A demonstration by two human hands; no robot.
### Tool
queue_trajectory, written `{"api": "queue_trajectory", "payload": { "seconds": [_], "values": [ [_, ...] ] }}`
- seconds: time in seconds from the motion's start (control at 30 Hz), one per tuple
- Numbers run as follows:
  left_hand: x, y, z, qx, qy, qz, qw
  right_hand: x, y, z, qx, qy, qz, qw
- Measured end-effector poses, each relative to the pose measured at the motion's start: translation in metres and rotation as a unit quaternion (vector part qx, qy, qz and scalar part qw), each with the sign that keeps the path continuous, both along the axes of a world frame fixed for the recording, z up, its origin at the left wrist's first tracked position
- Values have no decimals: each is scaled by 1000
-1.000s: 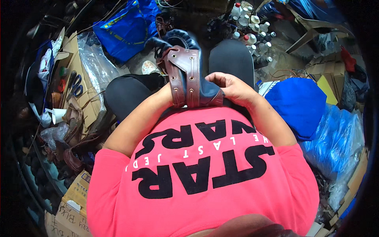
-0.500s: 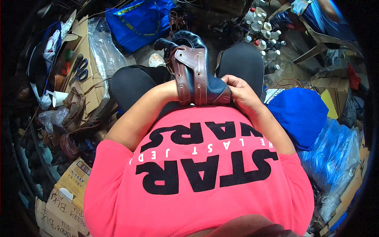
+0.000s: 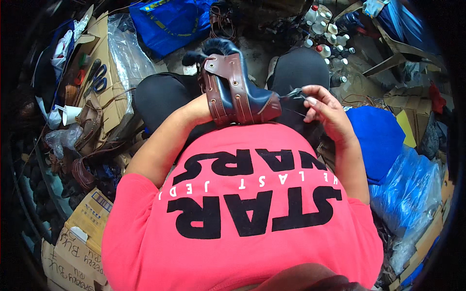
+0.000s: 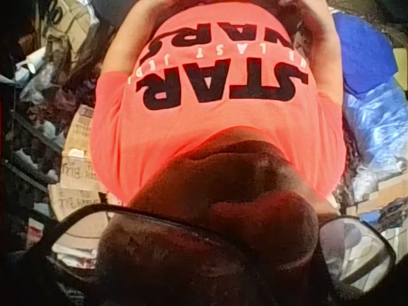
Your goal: The recorder sorts through a bag of shoes, inspecting different pairs, and then begins to lace a brown leather shoe.
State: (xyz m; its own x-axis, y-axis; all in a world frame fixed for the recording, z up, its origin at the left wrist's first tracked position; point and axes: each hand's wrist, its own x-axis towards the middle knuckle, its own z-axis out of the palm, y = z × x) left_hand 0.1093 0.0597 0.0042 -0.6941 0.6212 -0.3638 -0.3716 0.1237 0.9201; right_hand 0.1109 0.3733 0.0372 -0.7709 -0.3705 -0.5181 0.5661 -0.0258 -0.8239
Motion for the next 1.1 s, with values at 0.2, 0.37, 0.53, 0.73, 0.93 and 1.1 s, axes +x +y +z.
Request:
{"api": "queue_trajectory", "payload": {
  "seconds": [0.2, 0.37, 0.53, 0.73, 0.93, 1.1],
  "values": [
    [2, 6, 19, -16, 92, -21, 995, -6, -18, 36, 181, 411, 118, 886],
    [4, 12, 33, 46, 25, -4, 999, -6, -28, 37, 264, 309, 285, 868],
    [21, -20, 39, -78, 137, -18, 987, -4, 15, 56, 264, 323, 188, 889],
    [38, -38, 31, -152, 169, 5, 974, -3, 26, 57, 277, 321, 121, 898],
    [48, -67, 71, -354, 197, 7, 914, -8, 26, 68, 383, 376, 108, 837],
    [48, -102, 91, -394, 232, 54, 888, -44, 43, 67, 434, 329, 206, 813]
  ]
}}
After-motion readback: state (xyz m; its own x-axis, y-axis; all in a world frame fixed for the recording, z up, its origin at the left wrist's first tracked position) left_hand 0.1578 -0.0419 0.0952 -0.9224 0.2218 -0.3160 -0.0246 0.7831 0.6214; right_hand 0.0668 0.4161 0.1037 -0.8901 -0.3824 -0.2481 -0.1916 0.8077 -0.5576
